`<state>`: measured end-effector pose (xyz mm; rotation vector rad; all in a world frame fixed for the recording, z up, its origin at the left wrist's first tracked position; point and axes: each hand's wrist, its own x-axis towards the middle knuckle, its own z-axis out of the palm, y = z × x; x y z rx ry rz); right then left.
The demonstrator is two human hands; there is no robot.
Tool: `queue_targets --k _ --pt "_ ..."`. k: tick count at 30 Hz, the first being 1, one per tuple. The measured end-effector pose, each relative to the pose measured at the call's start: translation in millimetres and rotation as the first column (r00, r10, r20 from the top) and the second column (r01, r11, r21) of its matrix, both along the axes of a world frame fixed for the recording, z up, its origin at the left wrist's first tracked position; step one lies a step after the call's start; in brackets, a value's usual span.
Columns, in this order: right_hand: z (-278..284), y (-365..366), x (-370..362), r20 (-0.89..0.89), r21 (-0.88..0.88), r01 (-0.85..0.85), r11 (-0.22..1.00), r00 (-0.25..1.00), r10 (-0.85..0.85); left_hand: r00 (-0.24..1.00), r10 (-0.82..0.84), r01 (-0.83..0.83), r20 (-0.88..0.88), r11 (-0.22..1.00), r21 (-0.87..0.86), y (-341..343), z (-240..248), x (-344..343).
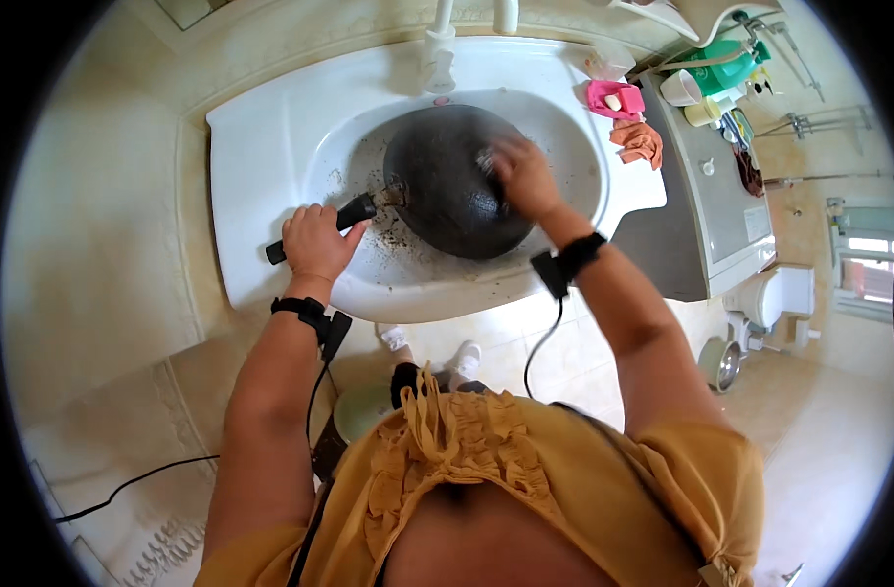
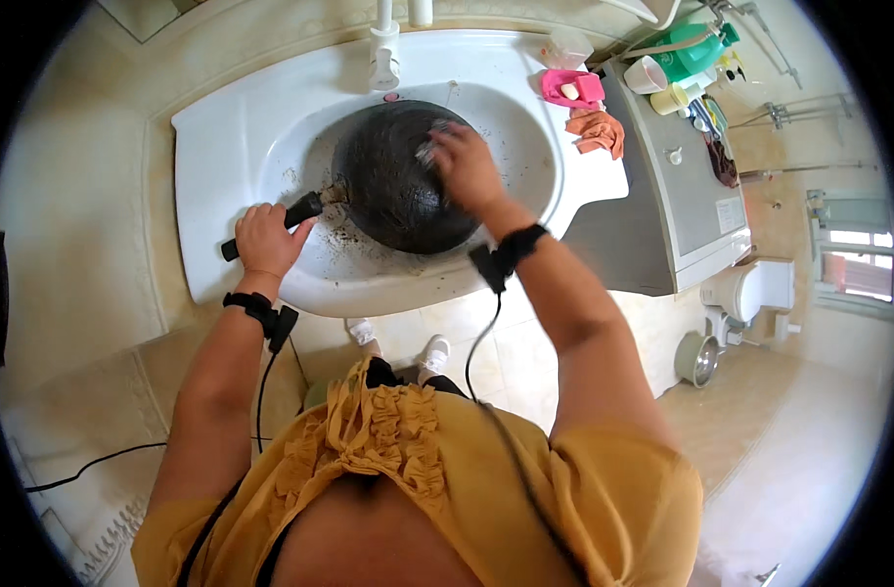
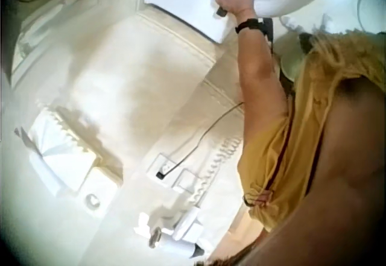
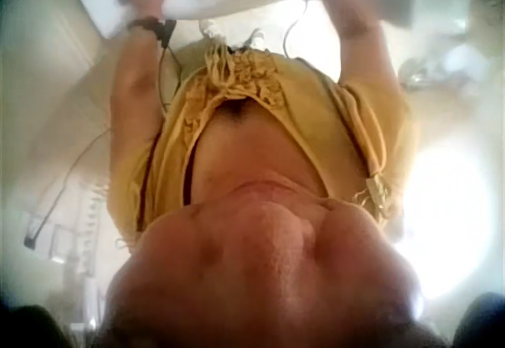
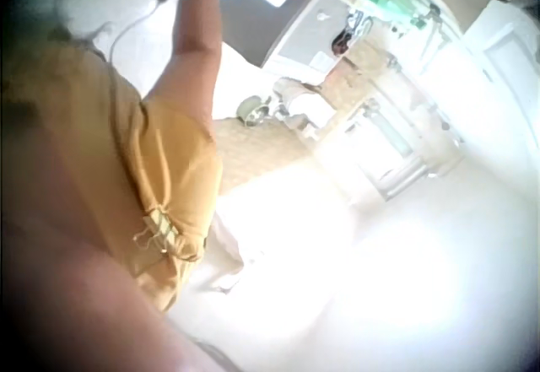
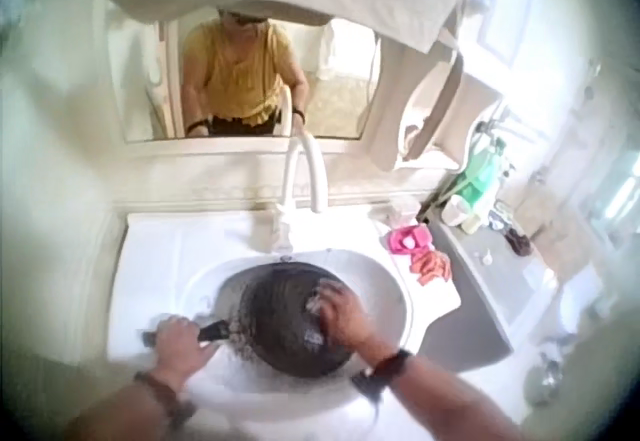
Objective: The person scrubs the exterior and interior of a pan under running water in a sink using a scourer, turning and tilting the pan to reach different sections.
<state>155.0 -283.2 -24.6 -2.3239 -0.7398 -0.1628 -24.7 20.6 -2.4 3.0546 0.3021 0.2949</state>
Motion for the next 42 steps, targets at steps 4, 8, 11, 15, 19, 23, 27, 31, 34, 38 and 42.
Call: queue_targets --k 4,8,11,15,19,23,27,31,34,38,42 --pt "42.6 44.8 -10.3 0.081 -0.042 -0.272 0.961 0.958 0.275 1.0 0.01 -0.01 0.014 1.0 0.0 -2.3 -1.0 2.2" --pt "0.3 -23.4 91.5 -0.007 -0.15 -0.149 0.977 0.989 0.149 0.998 -0.065 0.065 0.016 0.997 -0.03 -25.1 3.2 26.0" --pt "-6.7 12.8 15.6 0.07 -0.068 -0.198 0.978 0.977 0.202 0.999 -0.003 0.004 0.049 1.0 -0.02 0.9 -11.9 -0.2" --pt "53.9 61.2 -37.7 0.198 -0.146 -0.485 0.862 0.84 0.506 1.0 -0.004 0.004 0.025 1.0 -0.007 -0.9 -3.3 2.3" --pt "18.6 7.5 74.7 -0.062 -0.23 -0.321 0.919 0.947 0.315 0.998 -0.046 0.047 0.036 0.999 -0.018 -18.9 4.3 17.1" --pt "-23.1 -26.8 37.2 0.0 -0.1 0.011 0.995 1.0 -0.011 0.999 -0.015 0.016 0.036 0.999 -0.047 -2.3 -5.4 8.5" --pt "52.7 52.3 -37.8 0.179 -0.12 -0.263 0.957 0.943 0.282 1.0 0.024 -0.023 0.009 0.997 -0.075 0.7 7.4 -1.4" --pt "62.1 93.2 16.2 -0.014 -0.189 -0.263 0.946 0.964 0.265 0.998 -0.023 0.029 0.051 0.994 -0.108 -8.5 -1.1 14.1" --pt "50.6 79.6 3.8 -0.035 -0.249 -0.225 0.942 0.974 0.223 0.999 -0.022 0.025 0.027 0.993 -0.117 -6.5 -1.6 7.1" --pt "65.0 49.3 -53.8 0.235 -0.333 -0.41 0.849 0.836 0.495 0.999 -0.018 0.023 0.041 0.99 -0.136 -0.7 0.3 -2.7" --pt "62.4 101.4 -22.9 0.153 -0.349 -0.489 0.799 0.812 0.563 0.998 0.035 -0.043 -0.049 0.987 -0.156 -4.4 5.8 8.2"
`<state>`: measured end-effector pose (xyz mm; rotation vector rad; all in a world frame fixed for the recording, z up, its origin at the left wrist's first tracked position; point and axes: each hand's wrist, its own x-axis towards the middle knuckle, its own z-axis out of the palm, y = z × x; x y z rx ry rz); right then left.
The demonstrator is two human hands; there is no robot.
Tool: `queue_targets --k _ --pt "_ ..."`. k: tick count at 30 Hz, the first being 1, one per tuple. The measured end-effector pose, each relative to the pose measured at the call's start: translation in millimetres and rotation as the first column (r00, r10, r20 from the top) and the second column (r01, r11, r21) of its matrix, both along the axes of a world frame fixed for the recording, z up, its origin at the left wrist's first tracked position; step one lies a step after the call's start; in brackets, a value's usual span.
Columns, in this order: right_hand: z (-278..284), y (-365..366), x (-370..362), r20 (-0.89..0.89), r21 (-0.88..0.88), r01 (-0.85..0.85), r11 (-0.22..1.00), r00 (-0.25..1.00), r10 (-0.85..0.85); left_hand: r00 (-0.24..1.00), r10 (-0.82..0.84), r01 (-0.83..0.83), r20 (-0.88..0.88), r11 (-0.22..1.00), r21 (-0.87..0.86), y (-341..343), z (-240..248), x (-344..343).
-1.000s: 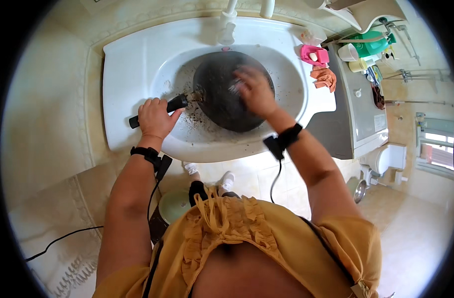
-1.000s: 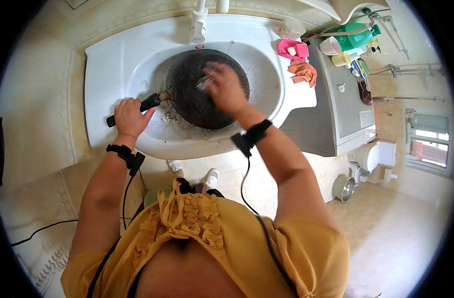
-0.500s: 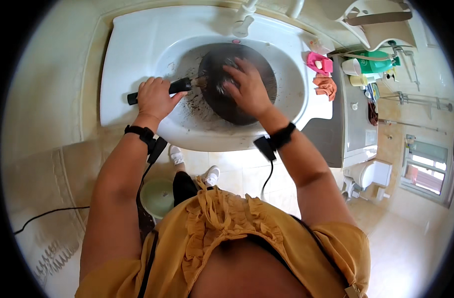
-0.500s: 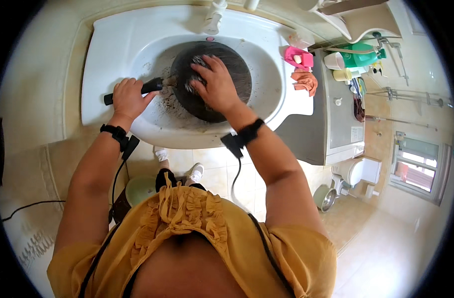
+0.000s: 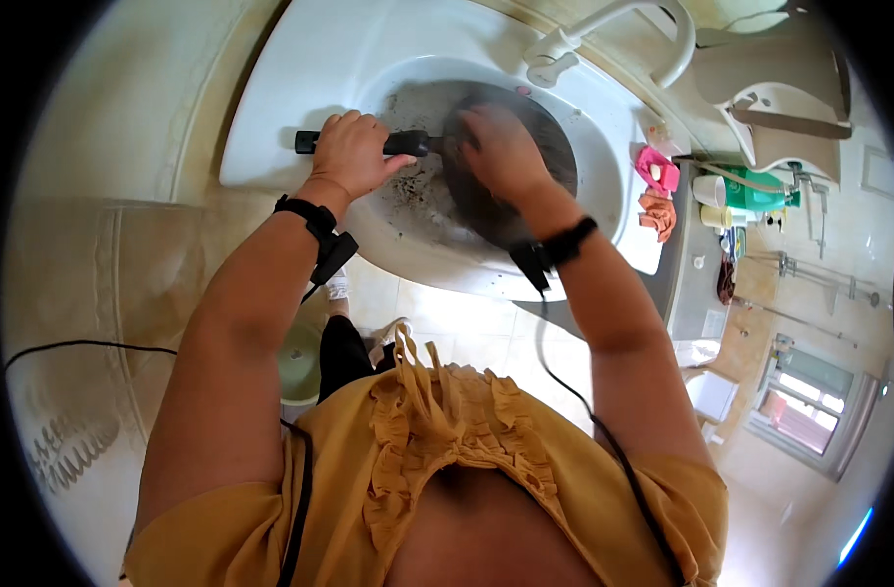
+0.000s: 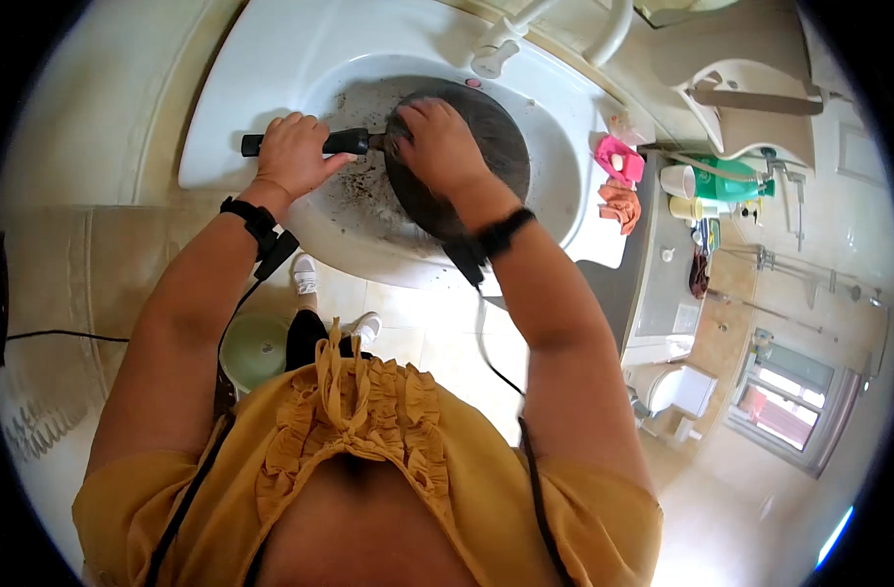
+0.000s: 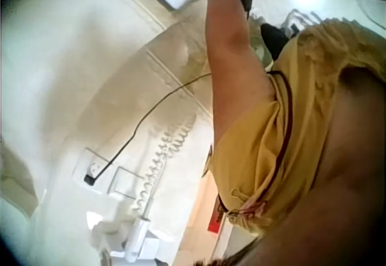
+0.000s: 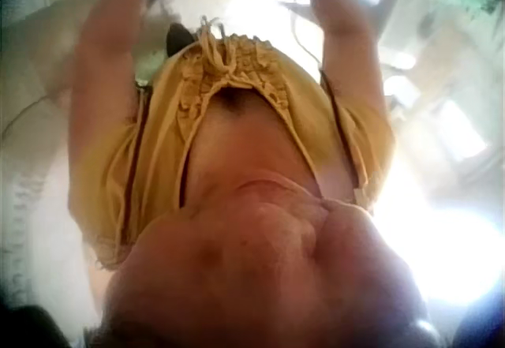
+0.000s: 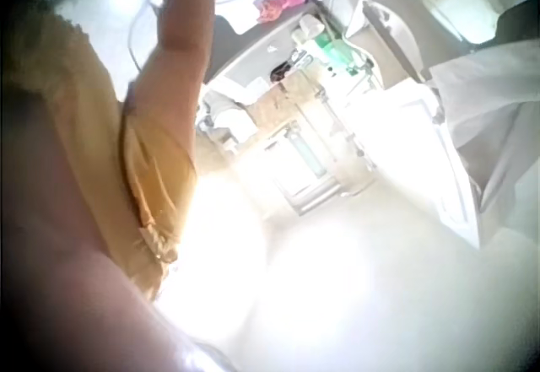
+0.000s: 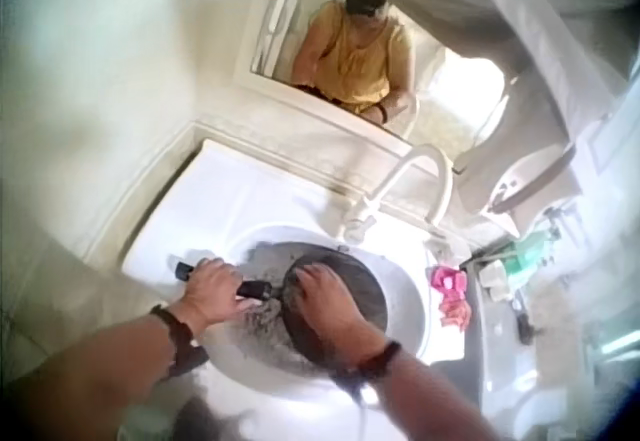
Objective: The person scrubs the exterior and interior of a pan under running water in a sink using a scourer, turning and tilting the pan to reach different sections.
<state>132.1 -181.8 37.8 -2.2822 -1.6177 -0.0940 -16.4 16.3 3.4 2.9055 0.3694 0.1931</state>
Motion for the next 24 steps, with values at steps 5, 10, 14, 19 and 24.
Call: queue_targets --k 5,10,14,19,24 --pt "-2.7 34.2 3.4 -0.074 -0.362 0.004 0.932 0.997 -0.032 0.999 -0.027 0.029 0.034 0.998 -0.051 1.2 -10.1 -5.5" --pt "7.7 -14.1 -26.5 0.023 -0.034 -0.1 0.994 0.995 0.101 0.999 -0.024 0.026 0.035 0.998 -0.057 3.1 -11.4 -6.4" --pt "16.3 38.8 -17.8 -0.038 -0.35 -0.06 0.935 0.998 0.05 0.979 -0.046 0.055 0.199 0.998 -0.04 3.2 -23.4 -4.3" --pt "10.8 -3.6 1.0 -0.122 -0.244 -0.151 0.958 0.985 0.125 0.98 -0.032 0.045 0.195 0.997 -0.063 6.0 -24.2 -10.2" --pt "-0.3 10.1 -3.2 -0.045 -0.158 -0.196 0.968 0.981 0.191 0.979 -0.045 0.067 0.201 0.993 -0.102 5.3 -23.3 -5.0"
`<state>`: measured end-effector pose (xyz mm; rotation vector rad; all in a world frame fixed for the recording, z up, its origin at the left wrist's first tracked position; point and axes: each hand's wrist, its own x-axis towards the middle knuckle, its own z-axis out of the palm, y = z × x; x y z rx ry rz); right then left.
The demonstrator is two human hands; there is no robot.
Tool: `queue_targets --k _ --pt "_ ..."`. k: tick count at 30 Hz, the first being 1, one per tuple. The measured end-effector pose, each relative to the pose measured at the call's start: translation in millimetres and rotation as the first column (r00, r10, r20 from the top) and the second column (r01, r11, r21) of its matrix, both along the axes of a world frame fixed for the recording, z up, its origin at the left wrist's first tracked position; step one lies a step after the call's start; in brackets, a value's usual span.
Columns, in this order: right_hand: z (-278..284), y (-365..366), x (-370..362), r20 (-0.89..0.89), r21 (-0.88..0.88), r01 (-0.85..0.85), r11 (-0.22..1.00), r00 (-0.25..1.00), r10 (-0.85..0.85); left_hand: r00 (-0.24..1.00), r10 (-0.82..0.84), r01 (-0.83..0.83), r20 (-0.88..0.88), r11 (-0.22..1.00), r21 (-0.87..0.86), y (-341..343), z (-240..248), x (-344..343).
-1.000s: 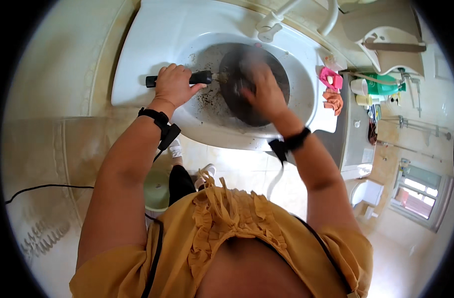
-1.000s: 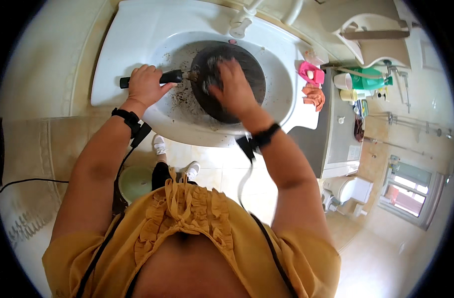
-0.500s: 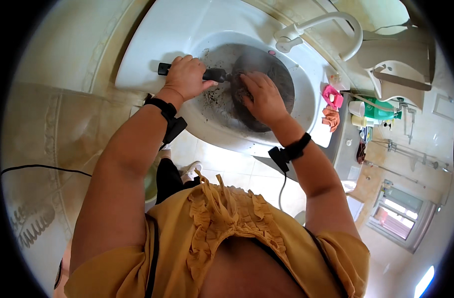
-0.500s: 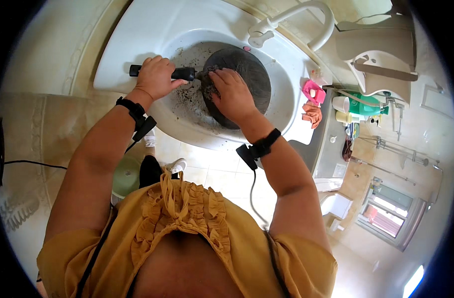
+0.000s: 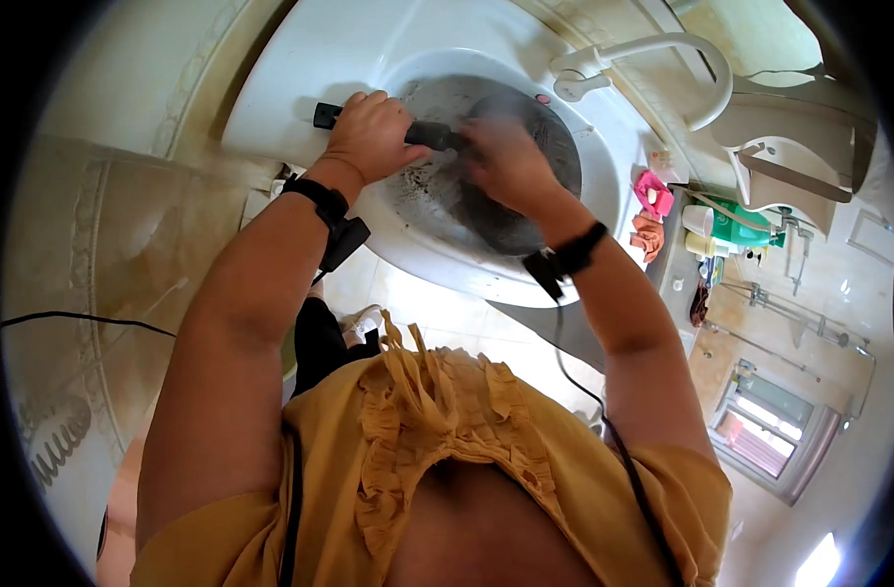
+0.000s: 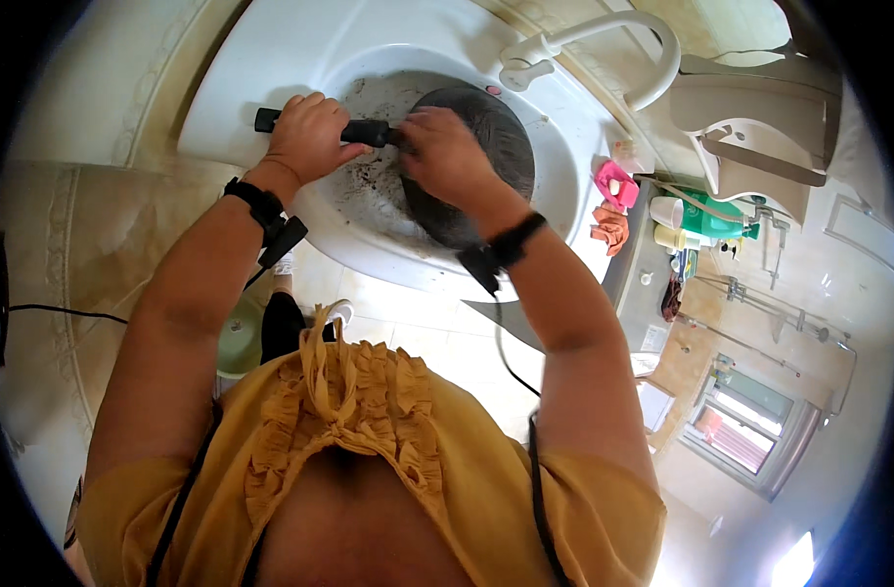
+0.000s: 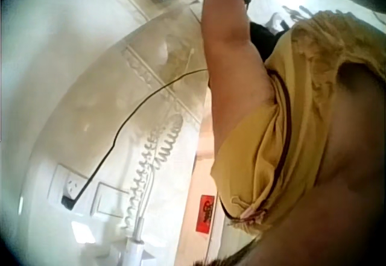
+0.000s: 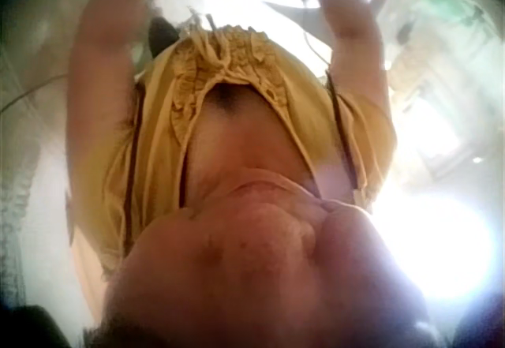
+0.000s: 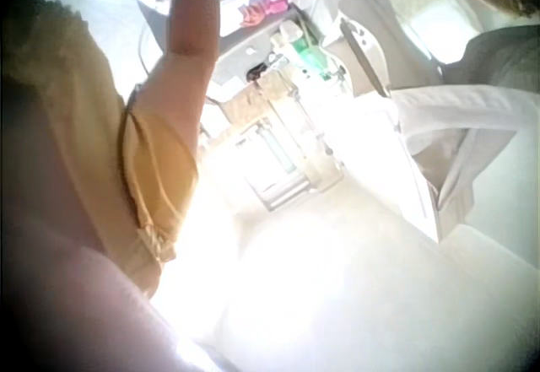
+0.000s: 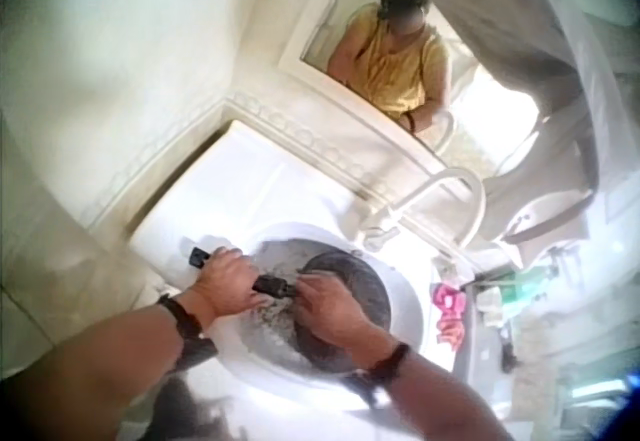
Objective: The person scrubs the exterior and interior of a pan under running water in a sink using a scourer, turning and tilting the pan to reach different sections.
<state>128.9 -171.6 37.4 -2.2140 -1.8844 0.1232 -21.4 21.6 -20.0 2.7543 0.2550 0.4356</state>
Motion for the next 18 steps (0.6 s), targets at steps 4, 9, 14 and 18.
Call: queue_targets --k 4,9,14,18 --pt "7.9 18.4 -6.8 0.014 -0.356 0.077 0.931 0.997 -0.077 0.999 0.016 -0.017 -0.045 1.0 -0.022 -1.3 -2.3 -1.2" --pt "5.1 -13.8 -0.5 0.047 0.004 0.115 0.993 0.992 -0.115 0.999 0.014 -0.014 0.032 1.0 0.002 -0.8 -6.0 -2.7" --pt "12.5 20.0 -4.9 0.017 -0.296 0.105 0.95 0.994 -0.104 0.997 0.013 -0.014 0.071 1.0 0.014 0.3 -7.6 1.6" --pt "19.0 -30.3 4.9 0.019 0.006 0.126 0.992 0.992 -0.126 1.0 0.009 -0.009 0.001 1.0 0.001 0.4 -6.0 -4.6"
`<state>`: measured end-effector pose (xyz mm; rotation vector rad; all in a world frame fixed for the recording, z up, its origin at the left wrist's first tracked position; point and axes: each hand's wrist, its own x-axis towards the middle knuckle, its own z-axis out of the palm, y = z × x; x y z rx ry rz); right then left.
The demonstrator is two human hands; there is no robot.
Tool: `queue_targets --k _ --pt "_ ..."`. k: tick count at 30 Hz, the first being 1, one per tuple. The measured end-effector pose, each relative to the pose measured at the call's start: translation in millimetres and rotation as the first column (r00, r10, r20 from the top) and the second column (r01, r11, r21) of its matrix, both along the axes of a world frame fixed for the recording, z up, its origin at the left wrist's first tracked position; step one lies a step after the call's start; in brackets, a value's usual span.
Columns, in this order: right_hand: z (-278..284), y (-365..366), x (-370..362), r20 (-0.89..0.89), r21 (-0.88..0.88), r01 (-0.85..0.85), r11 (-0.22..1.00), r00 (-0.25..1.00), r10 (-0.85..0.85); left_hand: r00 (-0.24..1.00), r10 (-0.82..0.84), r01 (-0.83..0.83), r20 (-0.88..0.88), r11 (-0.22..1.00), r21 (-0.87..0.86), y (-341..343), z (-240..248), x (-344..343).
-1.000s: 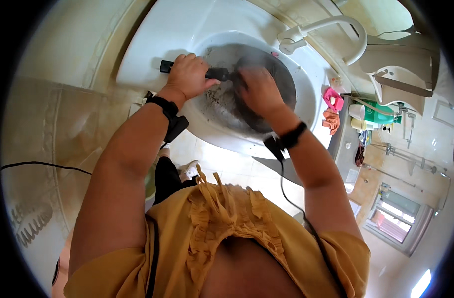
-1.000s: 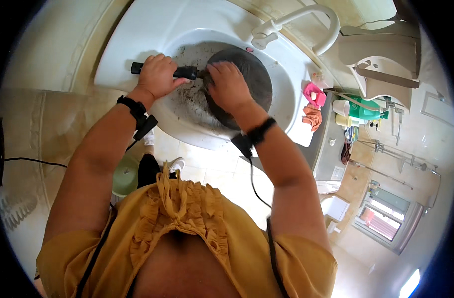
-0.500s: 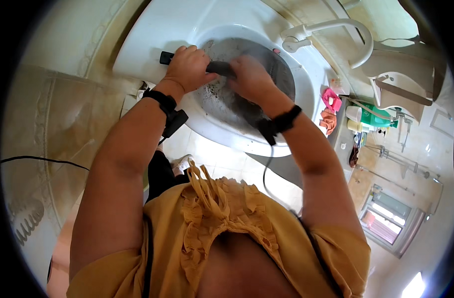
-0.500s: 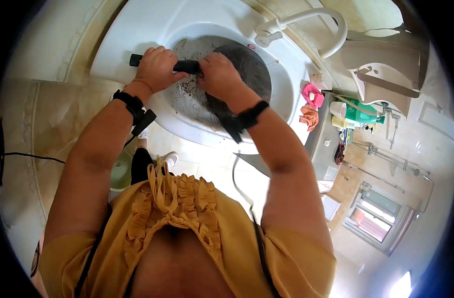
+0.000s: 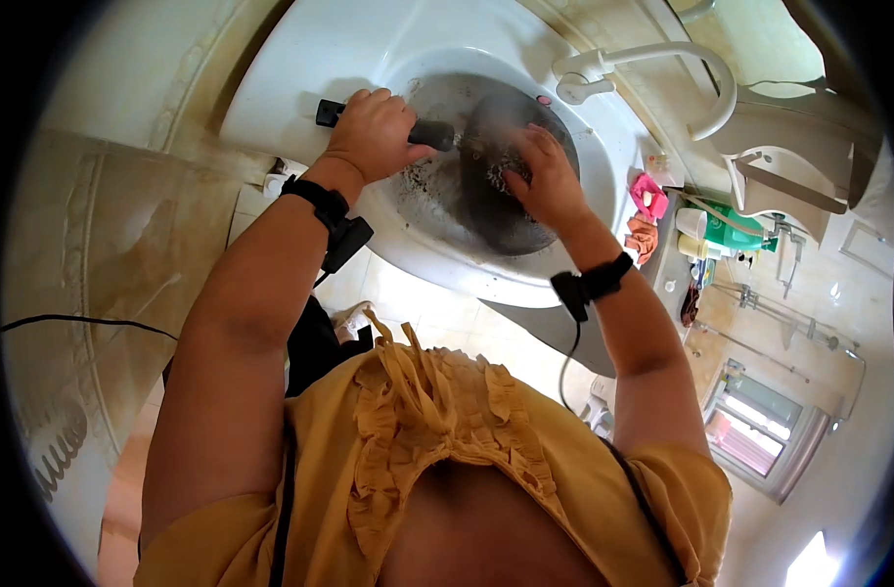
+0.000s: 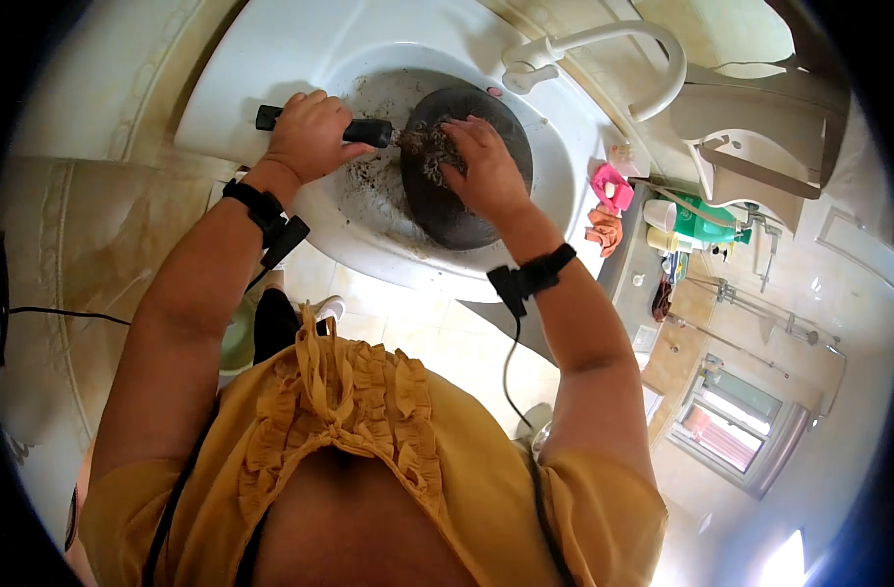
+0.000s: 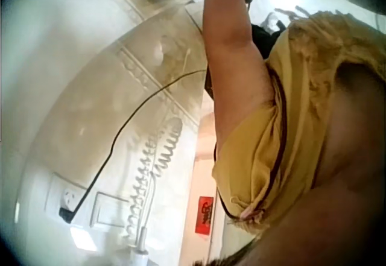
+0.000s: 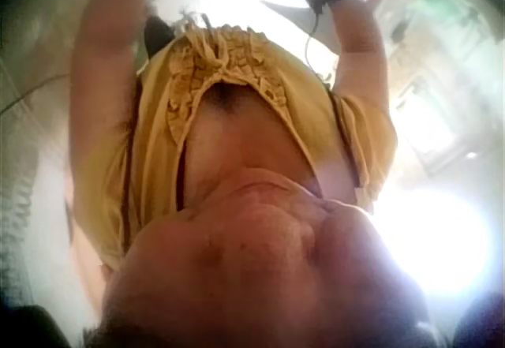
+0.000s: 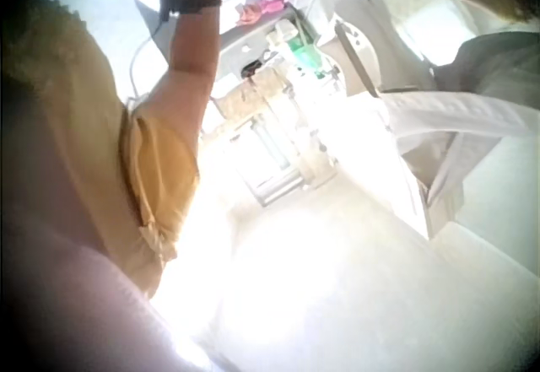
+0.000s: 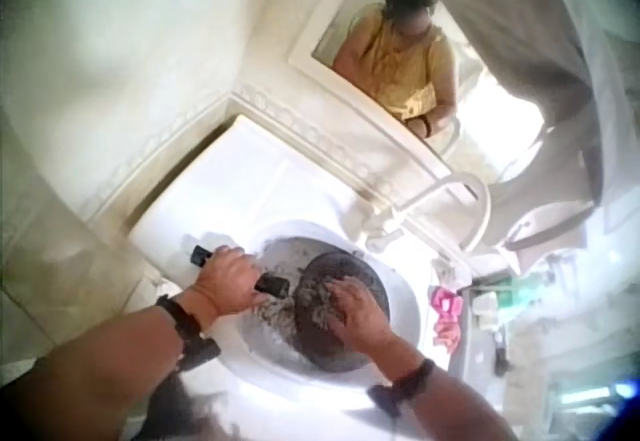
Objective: The person scrubs the exterior and interior of a pan under running water in a sink using a scourer, turning and tilting the pan to reach different sections.
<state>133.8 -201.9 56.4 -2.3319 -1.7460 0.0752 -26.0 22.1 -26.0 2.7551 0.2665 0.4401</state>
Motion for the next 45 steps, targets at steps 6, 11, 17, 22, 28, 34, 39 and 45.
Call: queue_targets --k 6,11,17,22,28,34,39,45 --pt "-15.5 58.6 -17.9 -0.014 -0.322 -0.021 0.947 1.0 0.017 1.0 0.005 -0.005 0.022 1.0 -0.008 -0.4 -1.1 7.0" --pt "-14.7 2.9 -5.0 -0.004 0.055 -0.003 0.998 1.0 0.003 0.996 0.008 -0.009 0.092 1.0 0.003 1.4 -1.2 2.1" --pt "-5.0 75.5 14.9 -0.118 -0.294 0.017 0.956 0.992 -0.054 1.0 0.013 -0.012 0.029 0.999 -0.029 3.1 1.2 5.7" --pt "-28.9 33.8 66.6 -0.163 -0.041 0.054 0.998 0.985 -0.06 0.988 0.019 -0.028 -0.153 0.998 -0.059 2.8 15.4 7.5" --pt "-24.0 92.2 62.9 -0.124 -0.461 -0.1 0.882 0.991 0.048 0.998 0.004 -0.007 -0.067 0.999 -0.04 1.7 12.0 4.5" --pt "-45.8 112.2 63.2 -0.014 -0.762 -0.013 0.648 1.0 0.003 0.982 -0.025 0.02 -0.186 0.999 -0.031 0.1 16.1 -3.7" --pt "-25.4 117.2 71.8 -0.133 -0.755 -0.135 0.642 0.99 0.052 0.987 -0.034 0.038 -0.16 0.999 0.018 -2.1 24.2 11.4" --pt "1.3 76.0 12.2 -0.143 -0.555 0.047 0.831 0.978 -0.151 0.997 -0.027 0.029 -0.07 0.999 0.036 -0.8 16.4 5.2"
